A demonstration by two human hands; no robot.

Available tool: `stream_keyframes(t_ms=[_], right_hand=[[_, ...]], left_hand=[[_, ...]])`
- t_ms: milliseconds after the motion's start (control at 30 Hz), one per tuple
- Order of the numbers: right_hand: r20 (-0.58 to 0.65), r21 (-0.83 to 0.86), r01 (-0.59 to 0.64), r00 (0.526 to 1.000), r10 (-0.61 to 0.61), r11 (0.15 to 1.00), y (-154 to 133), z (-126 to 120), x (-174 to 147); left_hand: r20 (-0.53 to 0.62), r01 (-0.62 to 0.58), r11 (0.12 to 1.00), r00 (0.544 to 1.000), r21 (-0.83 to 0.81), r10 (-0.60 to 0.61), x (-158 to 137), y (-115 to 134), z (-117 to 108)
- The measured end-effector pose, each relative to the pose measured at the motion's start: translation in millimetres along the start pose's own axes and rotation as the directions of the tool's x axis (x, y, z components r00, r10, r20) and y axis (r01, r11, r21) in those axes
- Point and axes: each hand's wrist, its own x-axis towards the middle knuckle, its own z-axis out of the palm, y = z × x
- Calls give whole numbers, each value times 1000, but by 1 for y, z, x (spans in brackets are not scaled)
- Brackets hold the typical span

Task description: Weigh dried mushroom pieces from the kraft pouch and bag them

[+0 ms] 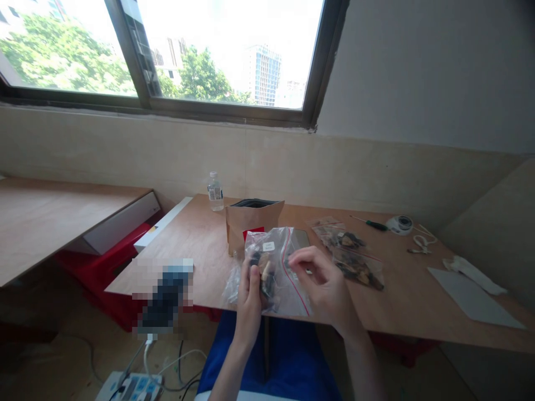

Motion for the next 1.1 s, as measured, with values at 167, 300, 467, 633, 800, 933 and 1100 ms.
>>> stream_keyframes(t_ms=[167,300,467,633,800,933,1100], right_hand=[[366,-92,-116,920,142,989,0,-4,10],[509,-144,-32,855,102,989,11,-2,16],[492,-194,23,867,77,981,19,6,23],[488,-152,-4,870,78,988,15,12,27],[483,-107,-121,861,158,987,22,15,28],[387,32,-194,907,167,981,33,11,28],[241,170,-210,956,166,963,42,6,46]], left_hand=[[32,1,995,999,96,-4,2,0,-4],[104,-16,995,995,101,5,6,3,-5],[136,34,998,990,56,-42,9,2,-8],[41,109,989,993,97,-114,12,-3,-12],[49,168,986,985,-13,-167,17,-7,-11],[42,232,958,973,-169,-228,19,-9,-11],[-62,293,884,939,-366,-337,25,-12,-13]])
